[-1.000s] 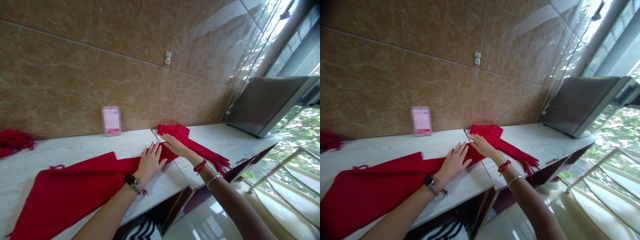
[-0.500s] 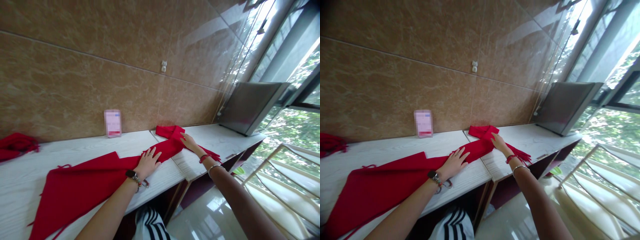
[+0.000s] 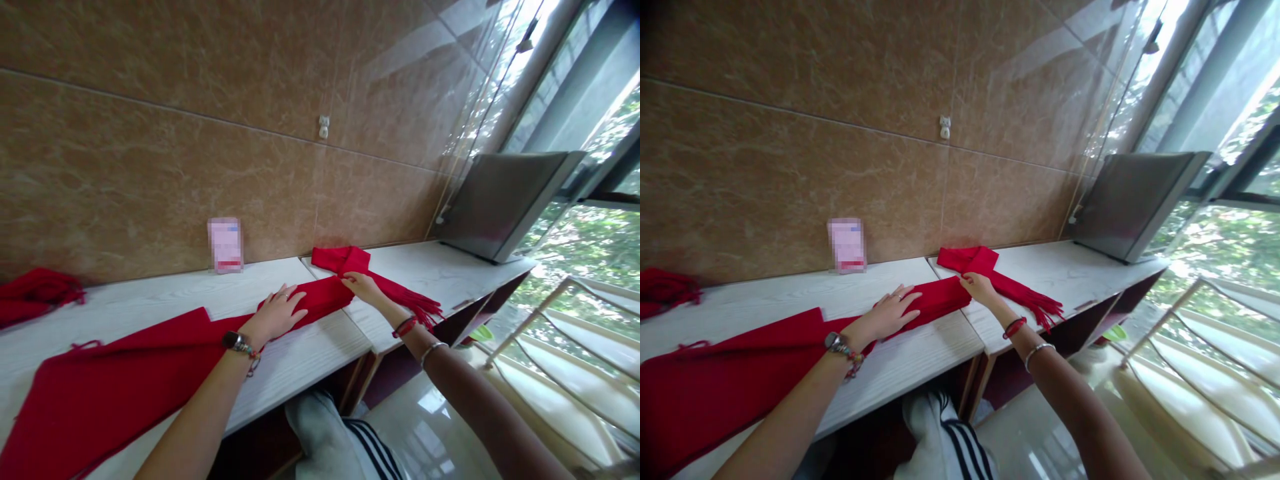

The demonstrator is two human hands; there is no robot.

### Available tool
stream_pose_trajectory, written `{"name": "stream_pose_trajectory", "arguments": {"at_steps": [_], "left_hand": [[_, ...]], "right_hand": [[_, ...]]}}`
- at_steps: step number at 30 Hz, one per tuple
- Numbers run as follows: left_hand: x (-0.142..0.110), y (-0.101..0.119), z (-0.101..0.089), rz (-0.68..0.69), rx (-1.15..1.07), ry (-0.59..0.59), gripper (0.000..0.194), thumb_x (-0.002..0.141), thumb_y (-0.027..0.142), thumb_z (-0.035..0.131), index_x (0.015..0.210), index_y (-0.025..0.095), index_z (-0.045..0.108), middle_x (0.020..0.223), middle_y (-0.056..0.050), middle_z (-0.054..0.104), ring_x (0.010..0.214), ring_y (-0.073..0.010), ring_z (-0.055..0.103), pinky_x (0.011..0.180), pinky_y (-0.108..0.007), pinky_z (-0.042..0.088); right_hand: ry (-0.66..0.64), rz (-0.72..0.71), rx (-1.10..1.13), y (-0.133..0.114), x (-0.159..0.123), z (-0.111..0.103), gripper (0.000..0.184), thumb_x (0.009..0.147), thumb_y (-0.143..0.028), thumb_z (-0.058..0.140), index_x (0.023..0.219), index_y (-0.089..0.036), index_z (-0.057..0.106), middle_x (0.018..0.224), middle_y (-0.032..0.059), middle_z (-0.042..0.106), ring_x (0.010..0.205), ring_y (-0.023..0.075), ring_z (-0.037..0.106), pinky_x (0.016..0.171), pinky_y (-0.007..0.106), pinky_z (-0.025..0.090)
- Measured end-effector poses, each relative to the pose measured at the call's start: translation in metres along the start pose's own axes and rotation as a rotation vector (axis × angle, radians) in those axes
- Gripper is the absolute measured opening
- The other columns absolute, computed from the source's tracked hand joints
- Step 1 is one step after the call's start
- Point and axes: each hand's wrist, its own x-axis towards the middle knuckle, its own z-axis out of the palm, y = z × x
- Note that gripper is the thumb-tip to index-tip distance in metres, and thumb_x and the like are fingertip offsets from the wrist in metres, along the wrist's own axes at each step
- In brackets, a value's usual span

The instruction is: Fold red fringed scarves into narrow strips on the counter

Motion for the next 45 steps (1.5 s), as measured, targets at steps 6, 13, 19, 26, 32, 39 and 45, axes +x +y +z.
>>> {"name": "stream_pose_trajectory", "arguments": {"at_steps": [6, 13, 19, 26, 32, 39, 45], "left_hand": [[0.004, 0.016, 0.022, 0.011, 0.009, -0.059, 0.067, 0.088, 0.053, 0.033, 0.142, 0.015, 0.022, 0.15, -0.01, 0.01, 0.137, -0.0286, 0.002, 0.108, -0.05, 0.011], [-0.012, 0.006, -0.001, -0.151, 0.038, -0.116, 0.075, 0.086, 0.048, 0.042, 0.143, 0.009, 0.013, 0.149, -0.014, 0.006, 0.137, -0.0283, 0.005, 0.108, -0.046, 0.015], [-0.097, -0.039, -0.017, -0.258, 0.12, -0.038, 0.075, 0.081, 0.053, 0.043, 0.143, 0.018, 0.021, 0.149, -0.012, 0.013, 0.136, -0.0335, 0.012, 0.104, -0.054, 0.021], [-0.207, -0.144, -0.014, -0.449, 0.242, 0.092, 0.068, 0.079, 0.058, 0.04, 0.135, 0.02, 0.039, 0.143, -0.011, 0.033, 0.131, -0.033, 0.028, 0.103, -0.049, 0.028], [-0.25, -0.185, -0.022, -0.576, 0.119, 0.209, 0.078, 0.077, 0.061, 0.037, 0.135, 0.009, 0.032, 0.14, -0.016, 0.035, 0.128, -0.0299, 0.033, 0.106, -0.044, 0.026], [-0.246, -0.176, -0.046, -0.638, -0.209, 0.315, 0.062, 0.063, 0.066, 0.054, 0.099, 0.016, 0.059, 0.104, -0.01, 0.064, 0.1, -0.0279, 0.057, 0.093, -0.041, 0.042], [-0.218, -0.148, -0.065, -0.596, -0.506, 0.499, 0.057, 0.068, 0.057, 0.057, 0.106, 0.014, 0.056, 0.102, -0.008, 0.065, 0.094, -0.0237, 0.06, 0.085, -0.035, 0.047]], "right_hand": [[-0.046, -0.251, -0.066, -0.03, 0.008, 0.009, 0.041, 0.085, -0.024, 0.049, 0.124, -0.015, 0.051, 0.131, 0.0135, 0.049, 0.121, 0.0225, 0.044, 0.101, 0.038, 0.036], [-0.281, -0.559, -0.452, -0.036, 0.005, 0.023, 0.037, 0.089, -0.016, 0.038, 0.123, -0.017, 0.052, 0.135, 0.0143, 0.044, 0.127, 0.0278, 0.037, 0.098, 0.052, 0.035], [-0.201, -0.61, -0.165, -0.09, 0.001, 0.016, 0.046, 0.093, -0.033, 0.032, 0.134, -0.013, 0.039, 0.142, 0.0146, 0.035, 0.134, 0.0249, 0.025, 0.106, 0.048, 0.025], [-0.503, -0.94, -0.029, -0.145, -0.021, 0.042, 0.045, 0.09, -0.036, 0.043, 0.13, -0.016, 0.044, 0.134, 0.0119, 0.047, 0.126, 0.0223, 0.039, 0.106, 0.043, 0.027], [-0.414, -0.993, -0.041, -0.122, -0.021, 0.06, 0.044, 0.086, -0.033, 0.049, 0.127, -0.018, 0.049, 0.13, 0.0109, 0.052, 0.122, 0.0244, 0.044, 0.104, 0.046, 0.027], [-0.399, -0.961, 0.022, -0.124, -0.024, 0.057, 0.049, 0.083, -0.037, 0.052, 0.129, -0.022, 0.047, 0.132, 0.0097, 0.05, 0.125, 0.0264, 0.04, 0.105, 0.049, 0.026], [-0.464, -1.017, 0.213, -0.181, -0.045, 0.064, 0.056, 0.082, -0.036, 0.055, 0.134, -0.023, 0.04, 0.137, 0.0074, 0.044, 0.129, 0.0241, 0.035, 0.108, 0.043, 0.025]]}}
